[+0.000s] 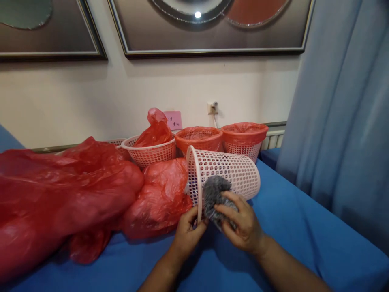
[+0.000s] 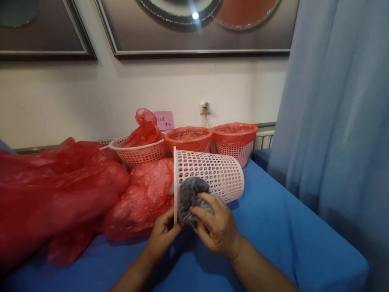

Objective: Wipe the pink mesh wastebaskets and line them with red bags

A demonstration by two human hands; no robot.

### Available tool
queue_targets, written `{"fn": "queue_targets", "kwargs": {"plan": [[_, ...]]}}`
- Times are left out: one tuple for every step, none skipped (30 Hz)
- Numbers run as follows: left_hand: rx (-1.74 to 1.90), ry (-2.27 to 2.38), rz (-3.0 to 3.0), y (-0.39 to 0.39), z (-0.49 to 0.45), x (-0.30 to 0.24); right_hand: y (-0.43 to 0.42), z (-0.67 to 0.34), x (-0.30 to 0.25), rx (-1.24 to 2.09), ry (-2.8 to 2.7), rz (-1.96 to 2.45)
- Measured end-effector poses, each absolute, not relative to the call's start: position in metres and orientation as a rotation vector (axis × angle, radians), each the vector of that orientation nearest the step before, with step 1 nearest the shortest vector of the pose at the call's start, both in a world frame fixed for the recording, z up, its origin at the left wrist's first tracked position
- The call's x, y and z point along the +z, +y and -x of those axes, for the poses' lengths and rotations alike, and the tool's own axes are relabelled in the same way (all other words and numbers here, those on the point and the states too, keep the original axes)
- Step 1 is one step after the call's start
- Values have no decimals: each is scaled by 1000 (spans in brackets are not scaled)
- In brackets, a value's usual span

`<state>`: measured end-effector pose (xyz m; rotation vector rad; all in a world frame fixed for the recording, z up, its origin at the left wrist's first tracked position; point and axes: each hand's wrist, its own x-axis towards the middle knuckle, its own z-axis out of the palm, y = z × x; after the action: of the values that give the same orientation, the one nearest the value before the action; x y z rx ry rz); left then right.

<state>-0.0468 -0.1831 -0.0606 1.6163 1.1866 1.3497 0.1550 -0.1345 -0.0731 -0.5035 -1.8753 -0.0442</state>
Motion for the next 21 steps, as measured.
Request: {"fn": "queue_targets", "kwargs": {"plan": [[1333,1200,-1613,-183,48,-60,-125,-161,-75,-58,-1780,608],[1320,1219,-1624,-183,48,-60,-114,-169,-78,-59,-1657,735],[1310,1243,-1652,-183,48,-60,-102,-177,-81,-44,-1521,865],[1296,1270,-1695,-183,47,-60,-89,-186,-84,-11,-1396,983],[1271,1294,-1750,-183,46,-62,-79,-193,-86,23,-1303,1070],[1242,1313,-1806,-183,44,-63,-72,-198,-88,47,-1251,1123],[1213,1323,-1861,-183,42,-64,-69,-200,-89,54,-1245,1136],[1179,1325,-1911,-183,40,-66,-72,-198,-89,44,-1281,1109],[1149,1322,-1948,-183,38,-67,-79,-193,-87,22,-1350,1045],[1117,1312,-1975,-183,36,-67,-91,-185,-85,-7,-1444,952],[1091,1300,-1989,-183,35,-67,-105,-176,-82,-36,-1550,841],[1073,1285,-1989,-183,34,-66,-121,-167,-78,-58,-1655,717],[1067,1264,-1972,-184,32,-65,-135,-158,-75,-72,-1749,605],[1081,1238,-1936,-184,32,-63,-148,-151,-71,-80,-1814,510],[1115,1209,-1883,-185,31,-62,-158,-145,-68,-83,-1862,432],[1170,1183,-1816,-186,32,-60,-165,-142,-66,-79,-1897,373],[1236,1163,-1745,-187,32,-59,-167,-141,-65,-72,-1923,335],[1294,1151,-1685,-187,34,-58,-166,-142,-64,-69,-1942,321],[1339,1151,-1645,-187,36,-58,-161,-145,-65,-73,-1945,338],[1367,1160,-1627,-187,38,-59,-152,-150,-67,-81,-1919,393],[1381,1173,-1629,-186,40,-59,-141,-156,-69,-90,-1851,488]]}}
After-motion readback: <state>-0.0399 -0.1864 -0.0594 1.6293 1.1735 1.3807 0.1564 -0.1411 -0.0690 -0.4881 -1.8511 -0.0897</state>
